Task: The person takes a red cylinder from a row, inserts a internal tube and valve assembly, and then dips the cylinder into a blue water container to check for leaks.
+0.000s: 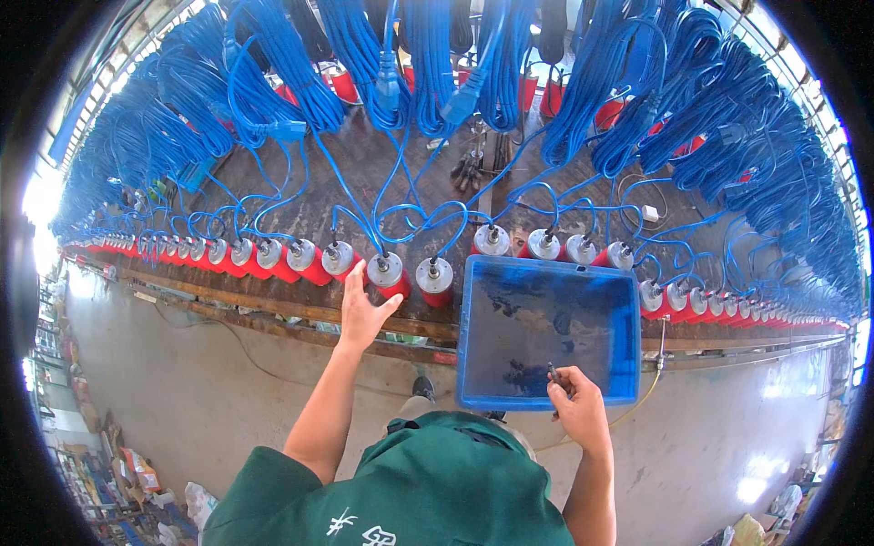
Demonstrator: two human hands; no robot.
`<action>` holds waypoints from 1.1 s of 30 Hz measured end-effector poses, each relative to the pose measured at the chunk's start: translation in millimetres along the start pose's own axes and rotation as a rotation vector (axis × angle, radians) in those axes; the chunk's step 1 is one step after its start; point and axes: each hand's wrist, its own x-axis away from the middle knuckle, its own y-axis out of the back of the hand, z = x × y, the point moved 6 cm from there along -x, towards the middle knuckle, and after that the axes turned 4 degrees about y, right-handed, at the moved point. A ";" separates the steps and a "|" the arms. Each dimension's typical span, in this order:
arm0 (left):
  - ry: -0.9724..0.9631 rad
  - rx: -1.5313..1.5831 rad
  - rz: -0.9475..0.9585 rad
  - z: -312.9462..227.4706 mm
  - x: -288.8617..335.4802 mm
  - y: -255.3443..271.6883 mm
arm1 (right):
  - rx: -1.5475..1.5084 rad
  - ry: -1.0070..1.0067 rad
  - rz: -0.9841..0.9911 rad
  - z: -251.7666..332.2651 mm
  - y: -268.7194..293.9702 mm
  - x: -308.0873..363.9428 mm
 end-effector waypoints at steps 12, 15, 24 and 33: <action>0.130 -0.092 -0.018 8.0 -31.0 -28.0 | 0.122 0.060 0.043 -19.0 12.8 3.4; 0.167 -0.051 -0.052 14.9 -16.0 -17.2 | 0.152 0.138 0.045 -18.1 12.6 0.0; 0.518 0.563 0.048 -41.7 54.7 49.7 | -0.407 -0.054 0.244 -17.0 14.5 -2.7; 0.742 0.944 0.230 -74.8 98.0 -0.4 | -0.402 -0.033 0.324 -12.3 19.3 -0.2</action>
